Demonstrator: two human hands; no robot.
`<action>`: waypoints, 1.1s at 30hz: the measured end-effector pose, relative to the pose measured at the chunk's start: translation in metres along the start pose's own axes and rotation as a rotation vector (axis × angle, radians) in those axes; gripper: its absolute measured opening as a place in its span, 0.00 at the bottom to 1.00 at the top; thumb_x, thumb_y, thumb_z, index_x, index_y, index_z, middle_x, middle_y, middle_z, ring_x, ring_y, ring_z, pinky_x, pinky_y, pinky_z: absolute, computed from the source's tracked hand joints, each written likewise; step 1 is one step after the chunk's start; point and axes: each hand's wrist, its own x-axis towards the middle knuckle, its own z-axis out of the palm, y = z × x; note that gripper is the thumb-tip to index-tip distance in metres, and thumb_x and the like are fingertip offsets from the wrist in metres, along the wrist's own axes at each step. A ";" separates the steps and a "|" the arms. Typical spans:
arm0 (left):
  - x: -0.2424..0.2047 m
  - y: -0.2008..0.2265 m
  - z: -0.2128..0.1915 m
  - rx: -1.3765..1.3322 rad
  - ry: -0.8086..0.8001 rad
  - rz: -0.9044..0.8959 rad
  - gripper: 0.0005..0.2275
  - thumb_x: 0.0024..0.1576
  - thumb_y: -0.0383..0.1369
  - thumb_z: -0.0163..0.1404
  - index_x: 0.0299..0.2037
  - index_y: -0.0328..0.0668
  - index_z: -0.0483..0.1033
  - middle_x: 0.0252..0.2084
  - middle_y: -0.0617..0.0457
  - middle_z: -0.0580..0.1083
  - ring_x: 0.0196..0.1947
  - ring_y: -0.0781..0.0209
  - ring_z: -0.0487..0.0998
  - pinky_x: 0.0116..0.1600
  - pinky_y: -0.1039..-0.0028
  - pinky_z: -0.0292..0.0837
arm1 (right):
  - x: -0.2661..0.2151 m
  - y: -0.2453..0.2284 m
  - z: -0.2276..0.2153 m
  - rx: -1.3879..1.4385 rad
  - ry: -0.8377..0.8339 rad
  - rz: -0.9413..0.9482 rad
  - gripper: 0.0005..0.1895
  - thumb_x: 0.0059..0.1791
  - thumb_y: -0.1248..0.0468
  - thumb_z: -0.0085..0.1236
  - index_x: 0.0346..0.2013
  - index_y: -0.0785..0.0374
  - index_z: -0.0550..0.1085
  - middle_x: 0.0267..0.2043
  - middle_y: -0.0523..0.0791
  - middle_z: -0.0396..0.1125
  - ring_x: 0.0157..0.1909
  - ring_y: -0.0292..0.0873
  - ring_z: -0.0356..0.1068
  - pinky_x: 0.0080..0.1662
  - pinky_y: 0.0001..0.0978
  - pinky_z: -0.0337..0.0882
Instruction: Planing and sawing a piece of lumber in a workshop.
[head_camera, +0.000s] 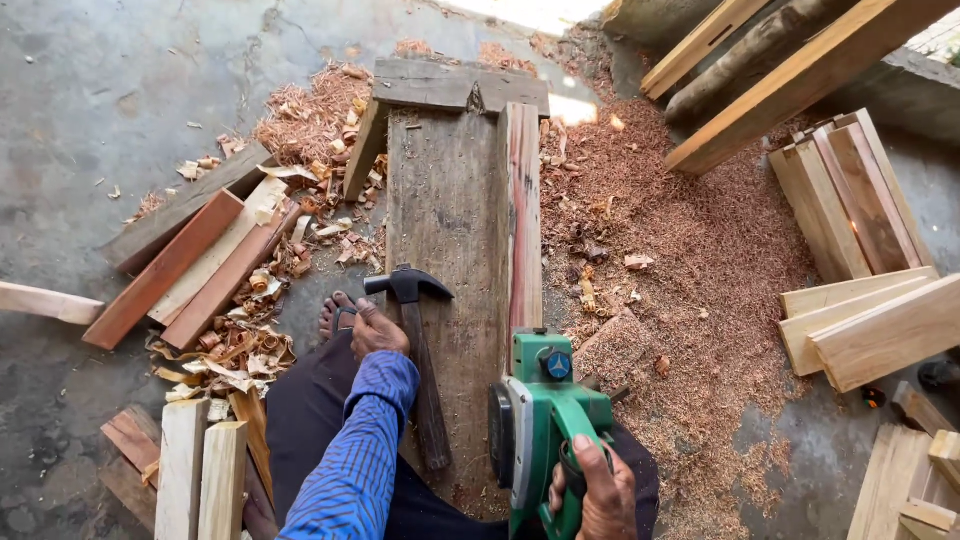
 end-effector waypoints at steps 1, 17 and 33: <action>-0.001 -0.003 -0.002 -0.054 0.034 0.034 0.32 0.64 0.60 0.25 0.57 0.47 0.75 0.53 0.36 0.75 0.55 0.26 0.71 0.58 0.43 0.64 | -0.001 0.003 0.000 -0.010 0.032 0.029 0.21 0.42 0.50 0.60 0.34 0.66 0.72 0.14 0.49 0.62 0.13 0.44 0.60 0.18 0.37 0.62; -0.020 0.028 -0.023 0.058 -0.066 -0.057 0.27 0.66 0.56 0.28 0.49 0.43 0.75 0.47 0.35 0.78 0.52 0.27 0.74 0.55 0.42 0.68 | 0.019 -0.036 0.043 -0.003 -0.011 -0.077 0.23 0.44 0.49 0.59 0.33 0.67 0.70 0.16 0.47 0.62 0.15 0.41 0.62 0.19 0.37 0.64; -0.028 0.037 -0.028 0.061 -0.047 -0.077 0.25 0.65 0.54 0.31 0.51 0.46 0.75 0.47 0.39 0.78 0.51 0.33 0.76 0.54 0.46 0.69 | 0.106 -0.133 0.119 -0.019 -0.271 -0.180 0.22 0.48 0.44 0.58 0.33 0.60 0.68 0.20 0.43 0.64 0.17 0.39 0.64 0.19 0.33 0.66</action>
